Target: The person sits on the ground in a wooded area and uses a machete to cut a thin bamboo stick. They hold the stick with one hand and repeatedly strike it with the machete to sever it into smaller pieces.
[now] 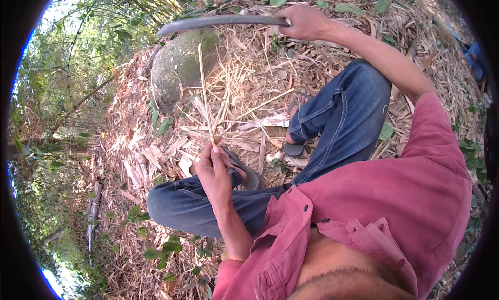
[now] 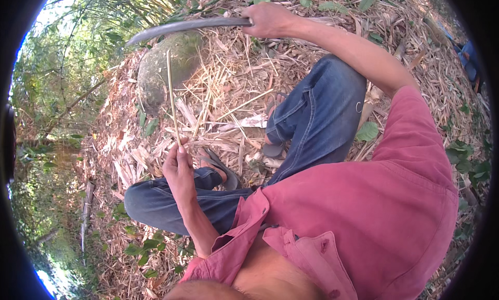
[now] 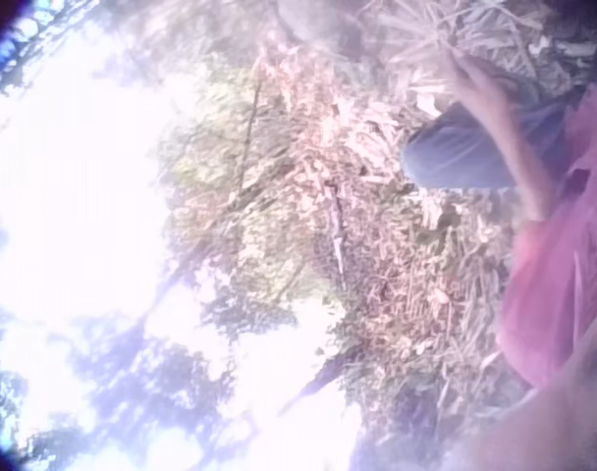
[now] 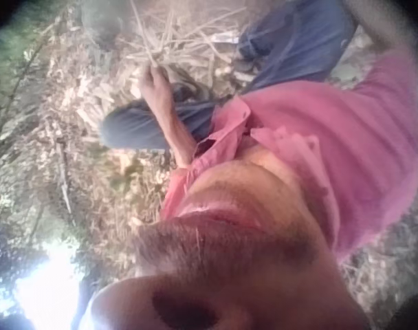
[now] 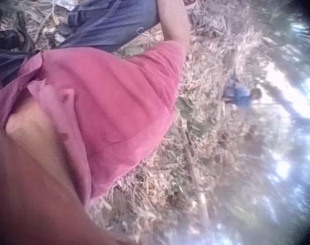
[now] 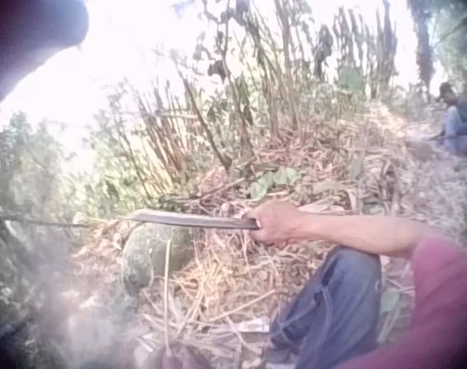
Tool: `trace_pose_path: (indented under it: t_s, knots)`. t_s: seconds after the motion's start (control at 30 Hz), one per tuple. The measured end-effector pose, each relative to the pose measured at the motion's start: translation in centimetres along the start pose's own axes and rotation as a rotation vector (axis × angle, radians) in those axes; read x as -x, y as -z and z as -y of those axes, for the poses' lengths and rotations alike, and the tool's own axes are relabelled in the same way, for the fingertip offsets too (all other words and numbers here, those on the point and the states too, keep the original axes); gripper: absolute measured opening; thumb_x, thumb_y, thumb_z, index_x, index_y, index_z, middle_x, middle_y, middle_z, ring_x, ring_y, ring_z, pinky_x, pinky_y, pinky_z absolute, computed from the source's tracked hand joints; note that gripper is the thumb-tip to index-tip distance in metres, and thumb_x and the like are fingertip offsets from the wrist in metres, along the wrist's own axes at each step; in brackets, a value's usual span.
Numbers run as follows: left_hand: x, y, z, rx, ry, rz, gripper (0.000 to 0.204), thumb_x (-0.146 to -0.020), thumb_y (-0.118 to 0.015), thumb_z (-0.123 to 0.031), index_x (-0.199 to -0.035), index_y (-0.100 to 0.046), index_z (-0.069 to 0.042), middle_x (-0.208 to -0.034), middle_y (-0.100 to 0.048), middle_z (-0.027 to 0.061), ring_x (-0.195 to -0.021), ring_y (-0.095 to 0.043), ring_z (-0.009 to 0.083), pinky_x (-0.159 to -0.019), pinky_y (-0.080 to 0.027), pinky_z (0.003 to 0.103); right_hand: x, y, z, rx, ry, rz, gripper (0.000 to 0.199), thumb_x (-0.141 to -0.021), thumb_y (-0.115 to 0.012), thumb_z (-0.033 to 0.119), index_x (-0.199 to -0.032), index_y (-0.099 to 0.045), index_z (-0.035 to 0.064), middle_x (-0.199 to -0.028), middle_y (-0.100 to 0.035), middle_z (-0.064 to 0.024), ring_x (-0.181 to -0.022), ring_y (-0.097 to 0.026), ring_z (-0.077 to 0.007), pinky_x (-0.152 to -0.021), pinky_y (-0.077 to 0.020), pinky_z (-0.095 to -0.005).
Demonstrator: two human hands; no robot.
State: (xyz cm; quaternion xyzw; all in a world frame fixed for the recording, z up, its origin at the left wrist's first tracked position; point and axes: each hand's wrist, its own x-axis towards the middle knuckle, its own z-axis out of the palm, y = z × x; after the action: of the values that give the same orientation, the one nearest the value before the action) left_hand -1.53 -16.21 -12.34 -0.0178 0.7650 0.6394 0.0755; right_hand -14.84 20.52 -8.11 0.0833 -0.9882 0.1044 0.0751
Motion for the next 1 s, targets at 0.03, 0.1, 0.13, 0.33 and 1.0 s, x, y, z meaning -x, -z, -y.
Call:
trace_pose_path:
  t_s: [0.03,0.1,0.13,0.33,1.0]
  knots:
    - [-0.3,-0.3,-0.1,-0.042,-0.018,-0.023,0.027,-0.097,-0.048,-0.013,-0.114,-0.059,0.005,-0.062,-0.041,-0.0052,-0.055,-0.035,0.0022,-0.048,-0.026,0.02,0.7,0.4,1.1,0.005,0.04,0.032,0.028,-0.083,-0.057,0.031,-0.09,-0.067,0.0054,-0.063,-0.06,-0.0084,-0.054,-0.061,-0.0206,-0.058,-0.0509,-0.0402]
    - [-1.3,-1.2,-0.7,-0.129,-0.062,-0.058,0.028,-0.097,-0.048,-0.014,-0.114,-0.059,0.005,-0.062,-0.041,-0.005,-0.054,-0.035,0.0025,-0.048,-0.026,0.021,1.9,0.5,2.9,0.028,0.214,-0.051,0.023,-0.082,-0.059,0.029,-0.084,-0.065,0.0062,-0.063,-0.06,-0.0081,-0.056,-0.062,-0.0223,-0.056,-0.0512,-0.0408]
    - [-1.7,-1.5,-0.6,-0.098,-0.097,-0.07,0.029,-0.097,-0.049,-0.016,-0.116,-0.059,0.003,-0.062,-0.042,-0.0047,-0.052,-0.035,0.0023,-0.046,-0.027,0.02,1.9,0.2,4.0,0.058,0.256,-0.05,0.022,-0.081,-0.06,0.028,-0.082,-0.064,0.0063,-0.064,-0.06,-0.0084,-0.056,-0.062,-0.0233,-0.056,-0.0514,-0.0408]
    - [-3.1,-3.8,-2.0,0.447,0.119,0.084,0.03,-0.096,-0.053,-0.021,-0.118,-0.058,-0.001,-0.065,-0.049,-0.0027,-0.05,-0.044,0.0042,-0.043,-0.033,0.019,3.0,-0.6,7.5,0.128,0.442,-0.021,0.026,-0.071,-0.071,0.026,-0.079,-0.053,0.0078,-0.069,-0.06,-0.0074,-0.064,-0.064,-0.0267,-0.055,-0.0496,-0.0401]
    - [-0.7,-6.4,-2.8,0.809,0.335,0.337,0.042,-0.099,-0.042,-0.014,-0.14,-0.034,-0.007,-0.067,-0.04,-0.0034,-0.045,-0.031,0.001,-0.036,-0.027,0.015,2.3,-1.3,3.8,0.027,0.351,-0.078,0.021,-0.073,-0.068,0.025,-0.077,-0.057,0.0075,-0.066,-0.06,-0.0107,-0.065,-0.063,-0.03,-0.061,-0.0489,-0.0443]
